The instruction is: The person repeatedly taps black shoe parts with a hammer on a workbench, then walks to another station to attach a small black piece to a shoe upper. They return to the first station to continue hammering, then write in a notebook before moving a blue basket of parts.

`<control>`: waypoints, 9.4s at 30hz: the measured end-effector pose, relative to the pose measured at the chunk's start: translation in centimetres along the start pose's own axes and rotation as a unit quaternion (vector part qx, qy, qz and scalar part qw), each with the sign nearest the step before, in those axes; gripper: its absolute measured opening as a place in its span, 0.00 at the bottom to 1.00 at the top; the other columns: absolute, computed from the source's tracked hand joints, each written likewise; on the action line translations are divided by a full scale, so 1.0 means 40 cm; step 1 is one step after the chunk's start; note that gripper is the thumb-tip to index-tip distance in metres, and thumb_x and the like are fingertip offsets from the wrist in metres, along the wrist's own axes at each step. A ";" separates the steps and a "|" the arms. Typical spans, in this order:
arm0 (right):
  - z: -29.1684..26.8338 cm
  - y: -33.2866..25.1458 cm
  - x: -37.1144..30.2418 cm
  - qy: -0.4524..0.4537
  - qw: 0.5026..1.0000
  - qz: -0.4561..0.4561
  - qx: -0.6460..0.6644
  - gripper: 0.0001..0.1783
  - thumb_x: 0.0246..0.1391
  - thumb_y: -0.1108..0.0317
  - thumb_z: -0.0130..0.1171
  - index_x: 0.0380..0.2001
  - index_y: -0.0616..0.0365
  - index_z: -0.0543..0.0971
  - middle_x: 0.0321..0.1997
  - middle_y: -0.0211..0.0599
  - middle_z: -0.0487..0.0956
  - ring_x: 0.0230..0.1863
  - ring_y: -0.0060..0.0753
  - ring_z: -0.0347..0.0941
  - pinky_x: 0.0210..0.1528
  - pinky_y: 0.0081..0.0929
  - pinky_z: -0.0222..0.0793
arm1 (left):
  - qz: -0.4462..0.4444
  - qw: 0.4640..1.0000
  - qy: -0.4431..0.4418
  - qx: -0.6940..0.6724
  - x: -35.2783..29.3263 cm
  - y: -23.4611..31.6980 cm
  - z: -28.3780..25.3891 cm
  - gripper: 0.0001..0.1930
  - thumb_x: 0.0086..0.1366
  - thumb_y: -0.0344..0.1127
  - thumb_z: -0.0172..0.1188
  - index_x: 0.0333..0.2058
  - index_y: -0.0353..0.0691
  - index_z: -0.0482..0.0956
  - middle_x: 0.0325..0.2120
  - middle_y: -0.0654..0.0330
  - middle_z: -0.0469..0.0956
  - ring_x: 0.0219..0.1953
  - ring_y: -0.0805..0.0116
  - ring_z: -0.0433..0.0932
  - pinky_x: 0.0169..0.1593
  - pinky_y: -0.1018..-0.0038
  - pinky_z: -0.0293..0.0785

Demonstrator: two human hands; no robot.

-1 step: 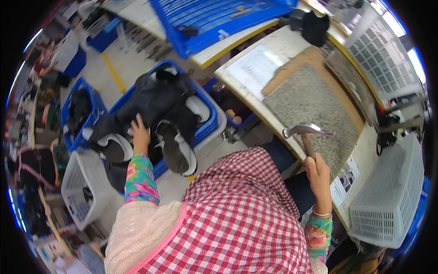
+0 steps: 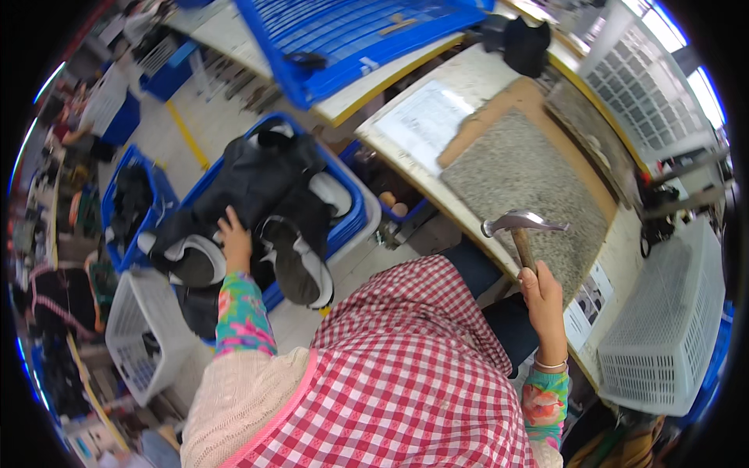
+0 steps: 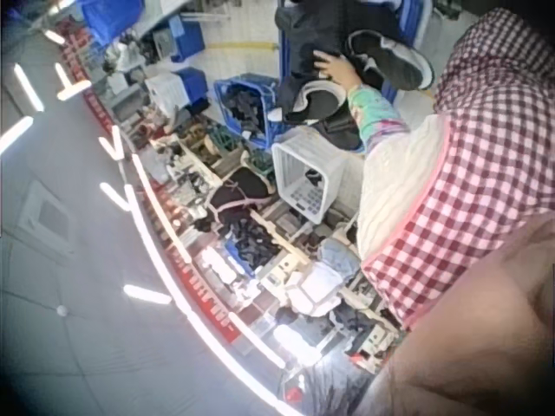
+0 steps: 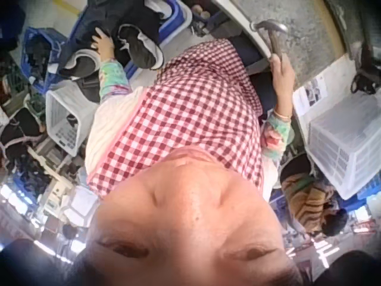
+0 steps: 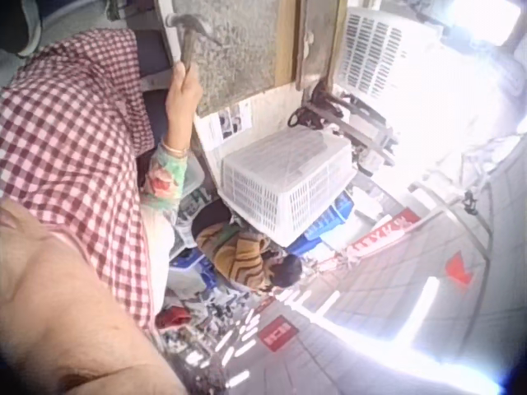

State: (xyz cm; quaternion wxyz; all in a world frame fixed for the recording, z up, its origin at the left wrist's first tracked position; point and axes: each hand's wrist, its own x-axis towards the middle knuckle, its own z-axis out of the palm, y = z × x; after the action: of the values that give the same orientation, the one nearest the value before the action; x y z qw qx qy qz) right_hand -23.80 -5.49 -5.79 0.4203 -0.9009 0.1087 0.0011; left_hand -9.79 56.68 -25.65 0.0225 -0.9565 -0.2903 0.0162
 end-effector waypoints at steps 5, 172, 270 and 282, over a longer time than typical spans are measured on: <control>-0.083 0.070 0.024 0.144 0.973 0.007 -0.182 0.14 0.67 0.57 0.58 0.39 0.58 0.76 0.28 0.48 0.79 0.28 0.54 0.77 0.30 0.42 0.69 | 0.021 0.977 -0.179 0.116 0.072 0.014 -0.242 0.34 0.70 0.46 0.58 0.72 0.56 0.60 0.62 0.46 0.73 0.61 0.45 0.75 0.62 0.47 0.71; -0.525 -0.029 -3.594 0.557 0.686 0.462 -0.075 0.16 0.53 0.54 0.68 0.30 0.52 0.75 0.26 0.33 0.78 0.31 0.42 0.77 0.38 0.35 0.66 | 0.810 -0.117 -0.556 0.142 -3.856 -0.556 -0.982 0.13 0.55 0.29 0.75 0.38 0.33 0.85 0.33 0.57 0.82 0.35 0.63 0.78 0.44 0.70 0.75; -4.974 4.212 -5.603 0.130 0.984 0.118 0.010 0.13 0.48 0.62 0.73 0.36 0.51 0.82 0.32 0.37 0.82 0.31 0.46 0.78 0.34 0.36 0.71 | 0.613 0.602 -0.430 -0.276 -9.036 1.595 -0.782 0.11 0.67 0.36 0.64 0.32 0.33 0.76 0.30 0.52 0.75 0.34 0.50 0.76 0.40 0.61 0.73; -5.236 4.591 -5.684 0.102 0.959 0.217 -0.151 0.13 0.52 0.62 0.70 0.34 0.55 0.78 0.32 0.42 0.82 0.33 0.54 0.80 0.30 0.42 0.73 | 0.541 0.692 -0.466 -0.107 -9.230 1.616 -0.778 0.11 0.66 0.38 0.63 0.36 0.35 0.80 0.35 0.49 0.80 0.40 0.48 0.80 0.45 0.59 0.75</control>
State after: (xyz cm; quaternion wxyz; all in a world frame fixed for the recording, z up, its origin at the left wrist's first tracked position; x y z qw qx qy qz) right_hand -300.64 -234.24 11.86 0.2560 -0.9038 0.3426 0.0167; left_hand -279.35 -203.37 8.66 -0.2306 -0.8139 0.3046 0.4377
